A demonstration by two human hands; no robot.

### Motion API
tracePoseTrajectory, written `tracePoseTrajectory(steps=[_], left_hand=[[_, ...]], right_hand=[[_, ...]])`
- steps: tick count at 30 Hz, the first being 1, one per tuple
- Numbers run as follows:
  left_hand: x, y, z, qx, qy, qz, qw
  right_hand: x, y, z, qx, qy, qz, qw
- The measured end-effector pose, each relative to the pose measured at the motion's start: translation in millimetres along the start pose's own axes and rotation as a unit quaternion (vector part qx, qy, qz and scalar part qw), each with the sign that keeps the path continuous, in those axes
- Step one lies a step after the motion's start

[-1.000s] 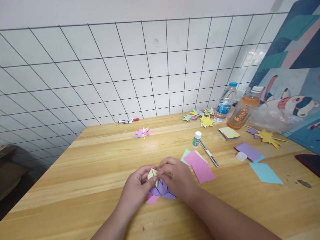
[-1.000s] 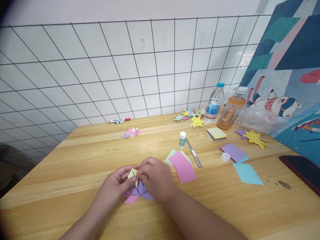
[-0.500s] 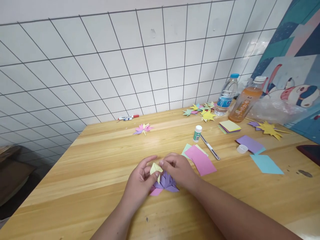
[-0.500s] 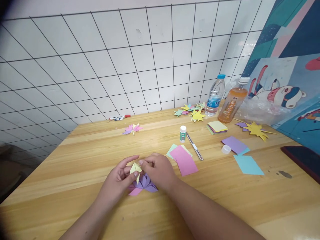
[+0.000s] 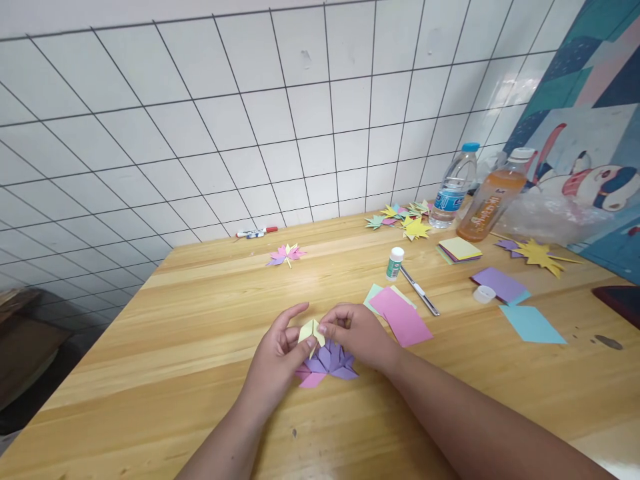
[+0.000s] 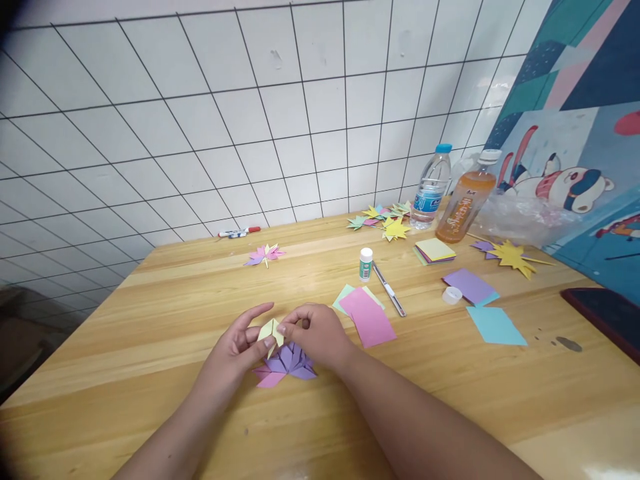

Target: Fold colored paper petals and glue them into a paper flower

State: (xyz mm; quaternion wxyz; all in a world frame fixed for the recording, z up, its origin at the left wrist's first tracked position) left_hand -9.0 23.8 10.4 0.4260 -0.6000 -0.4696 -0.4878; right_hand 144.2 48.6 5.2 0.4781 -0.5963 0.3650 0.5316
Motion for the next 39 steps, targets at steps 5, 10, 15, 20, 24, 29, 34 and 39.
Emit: tracePoseTrajectory(steps=[5, 10, 15, 20, 24, 29, 34, 39], left_hand=[[5, 1, -1, 0.018, -0.007, 0.03, 0.999], [3, -1, 1, 0.049, 0.004, 0.026, 0.998], [1, -4, 1, 0.099, 0.028, 0.047, 0.994], [3, -3, -3, 0.081, 0.044, 0.095, 0.991], [-1, -5, 0, 0.068, 0.031, 0.081, 0.994], [-6, -8, 6, 0.105, 0.037, 0.087, 0.99], [-3, -7, 5, 0.109, 0.044, 0.091, 0.989], [-4, -5, 5, 0.077, 0.02, 0.055, 0.995]], right_hand=[[0, 1, 0, -0.001, -0.013, -0.028, 1.0], [-3, 2, -3, 0.021, -0.061, -0.038, 0.997], [-5, 6, -7, 0.012, -0.069, -0.058, 0.996], [-3, 6, -4, 0.036, -0.085, -0.069, 0.993], [-2, 6, -3, 0.039, -0.1, -0.086, 0.99], [-6, 6, -8, 0.005, -0.097, -0.103, 0.99], [-10, 5, -9, 0.019, -0.13, -0.164, 0.978], [-7, 4, -4, 0.045, -0.123, -0.126, 0.983]])
Point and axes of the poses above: each hand's wrist, its own z-axis towards the middle knuckle, its own y-axis out of the palm, x = y × z, the point moved 2 cm from there along z, towards the middle knuckle, and after that the axes turned 5 degrees about z, right-handed, at the moved point
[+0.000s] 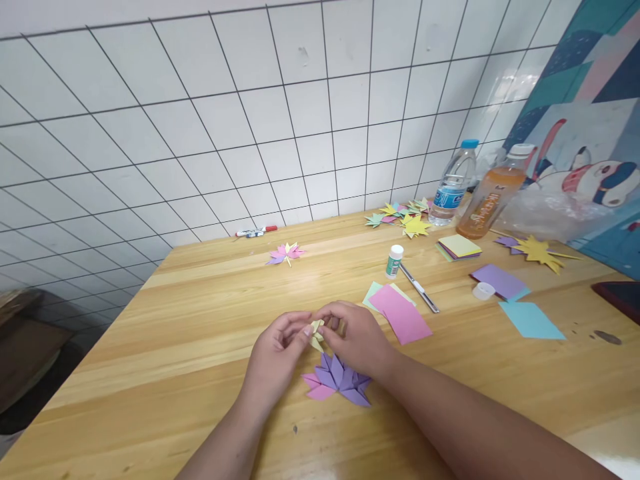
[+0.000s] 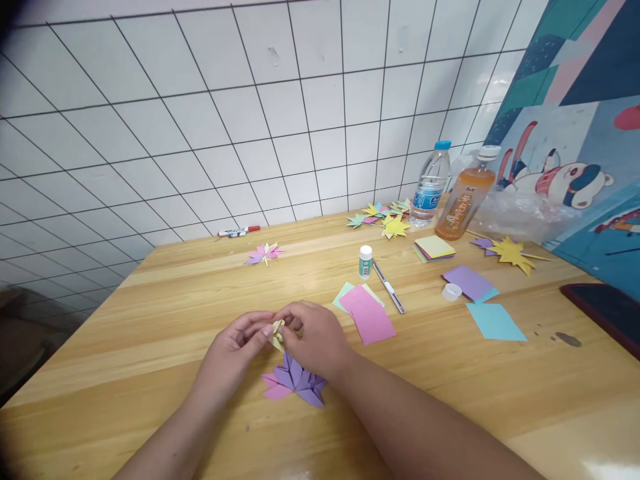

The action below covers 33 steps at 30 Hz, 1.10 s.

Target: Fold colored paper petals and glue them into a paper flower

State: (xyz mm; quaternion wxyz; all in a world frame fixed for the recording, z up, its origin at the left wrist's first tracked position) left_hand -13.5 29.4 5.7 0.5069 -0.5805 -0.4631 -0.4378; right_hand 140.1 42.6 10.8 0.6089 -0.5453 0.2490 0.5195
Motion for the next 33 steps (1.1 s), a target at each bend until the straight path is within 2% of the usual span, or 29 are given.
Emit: tracePoseTrajectory(steps=[5, 9, 15, 18, 22, 27, 33], left_hand=[[-5, 1, 1, -0.041, -0.048, -0.028, 0.998], [-6, 0, 1, -0.038, -0.044, -0.024, 0.998], [-7, 1, 0, -0.035, -0.026, 0.008, 0.999], [-6, -1, 0, -0.019, -0.015, 0.0, 1.0], [-2, -1, -1, -0.007, 0.002, -0.005, 1.0], [4, 2, -4, 0.008, 0.041, 0.056, 0.998], [4, -1, -5, 0.027, 0.024, 0.038, 0.999]], right_hand=[[1, 0, 0, 0.014, 0.029, 0.059, 0.998], [3, -2, 1, 0.023, 0.054, 0.059, 0.997], [5, -2, 2, 0.03, 0.092, 0.115, 0.989], [3, -1, 1, 0.022, 0.068, 0.11, 0.991], [1, 0, 0, 0.006, 0.033, 0.052, 0.998], [2, -1, 0, 0.008, 0.023, 0.011, 1.0], [0, 0, 0, -0.004, 0.011, 0.018, 1.0]])
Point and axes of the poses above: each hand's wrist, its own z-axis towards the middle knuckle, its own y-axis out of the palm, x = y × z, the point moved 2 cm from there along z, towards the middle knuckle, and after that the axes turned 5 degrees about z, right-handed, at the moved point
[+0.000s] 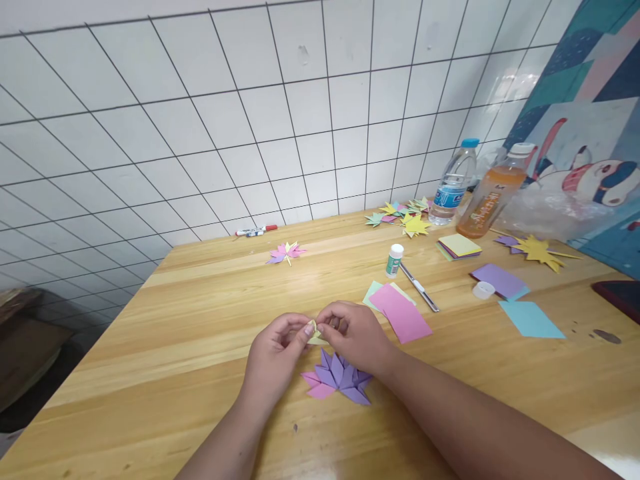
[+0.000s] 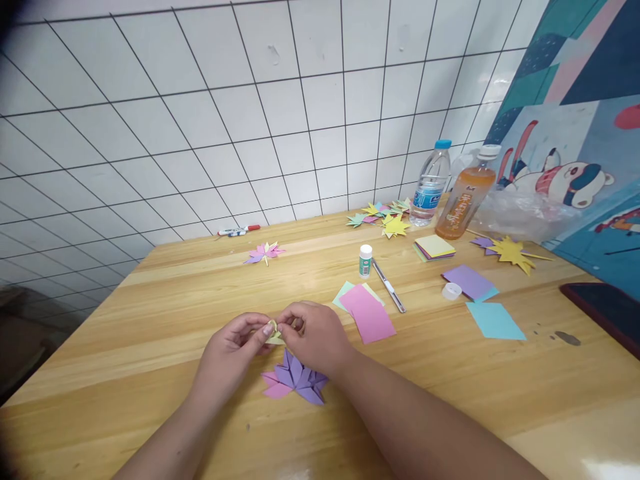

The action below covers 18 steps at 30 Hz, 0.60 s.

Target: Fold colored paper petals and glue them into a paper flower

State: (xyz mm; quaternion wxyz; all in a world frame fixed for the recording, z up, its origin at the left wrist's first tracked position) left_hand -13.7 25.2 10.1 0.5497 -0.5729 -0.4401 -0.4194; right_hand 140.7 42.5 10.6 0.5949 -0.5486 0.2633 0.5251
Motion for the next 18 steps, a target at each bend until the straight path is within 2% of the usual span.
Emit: tracePoseTrajectory(steps=[8, 15, 18], left_hand=[[-2.3, -2.1, 3.0, -0.004, -0.021, -0.051, 0.998], [-2.3, -2.4, 5.9, 0.011, -0.014, -0.025, 1.0], [-2.5, -2.1, 5.8, -0.007, -0.009, -0.008, 1.0]], right_hand=[[-1.3, 1.4, -0.7, -0.018, 0.007, 0.012, 1.0], [4.9, 4.4, 0.4, -0.036, 0.081, 0.11, 0.99], [0.7, 1.9, 0.2, -0.017, 0.049, 0.064, 0.997]])
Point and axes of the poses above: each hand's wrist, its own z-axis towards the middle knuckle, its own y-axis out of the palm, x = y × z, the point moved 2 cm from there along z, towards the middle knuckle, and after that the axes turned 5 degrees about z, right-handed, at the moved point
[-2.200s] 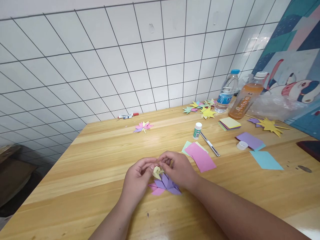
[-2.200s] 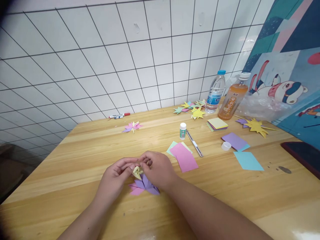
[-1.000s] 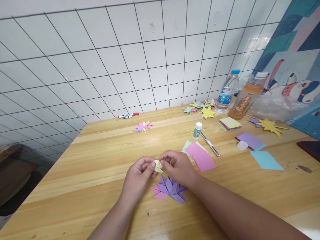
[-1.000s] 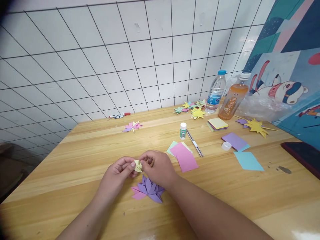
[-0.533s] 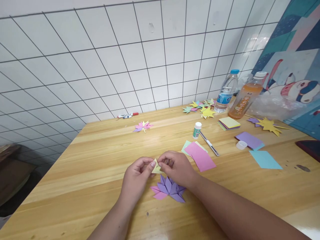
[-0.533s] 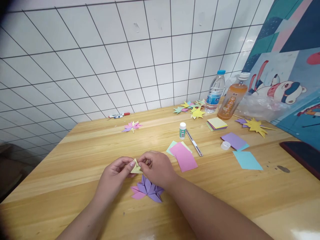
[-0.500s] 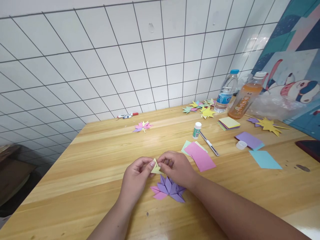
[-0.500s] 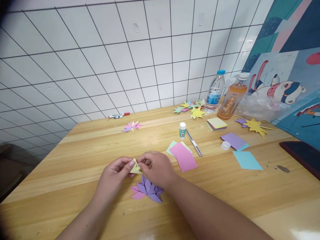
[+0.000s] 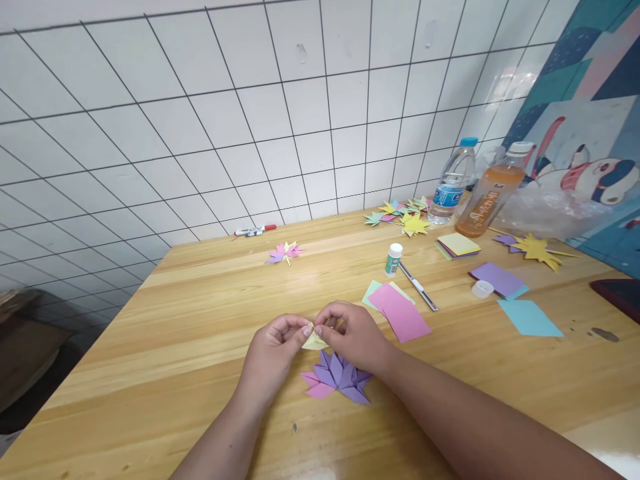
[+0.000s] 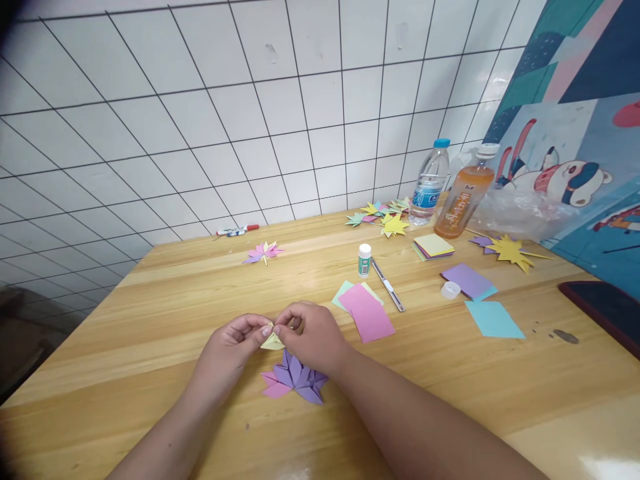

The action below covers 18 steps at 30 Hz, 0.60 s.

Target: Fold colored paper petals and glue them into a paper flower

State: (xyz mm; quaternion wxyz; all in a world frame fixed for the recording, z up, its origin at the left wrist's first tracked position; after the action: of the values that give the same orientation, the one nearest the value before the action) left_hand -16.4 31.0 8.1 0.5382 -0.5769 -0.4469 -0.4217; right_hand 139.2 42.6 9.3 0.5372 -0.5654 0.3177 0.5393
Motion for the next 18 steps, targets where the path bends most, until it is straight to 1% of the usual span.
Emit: tracePoseTrajectory(steps=[3, 6, 11, 14, 18], left_hand=[[-0.8, 1.0, -0.7, -0.018, -0.001, -0.001, 1.0], [-1.1, 2.0, -1.5, -0.018, 0.006, 0.02, 1.0], [0.2, 3.5, -3.0, -0.013, 0.013, 0.054, 0.998], [0.3, 3.6, -3.3, -0.013, 0.018, 0.056, 0.998], [-2.0, 3.1, -2.4, -0.01, 0.013, 0.043, 0.999]], right_hand=[[-6.3, -3.0, -1.7, 0.028, -0.072, -0.066, 0.995], [-8.7, -4.5, -3.2, 0.035, -0.113, -0.111, 0.987], [-7.4, -4.7, -3.6, 0.035, -0.109, -0.143, 0.983], [-7.3, -4.6, -3.0, 0.036, -0.093, -0.132, 0.986], [-6.6, -4.1, -2.1, 0.04, -0.088, -0.107, 0.99]])
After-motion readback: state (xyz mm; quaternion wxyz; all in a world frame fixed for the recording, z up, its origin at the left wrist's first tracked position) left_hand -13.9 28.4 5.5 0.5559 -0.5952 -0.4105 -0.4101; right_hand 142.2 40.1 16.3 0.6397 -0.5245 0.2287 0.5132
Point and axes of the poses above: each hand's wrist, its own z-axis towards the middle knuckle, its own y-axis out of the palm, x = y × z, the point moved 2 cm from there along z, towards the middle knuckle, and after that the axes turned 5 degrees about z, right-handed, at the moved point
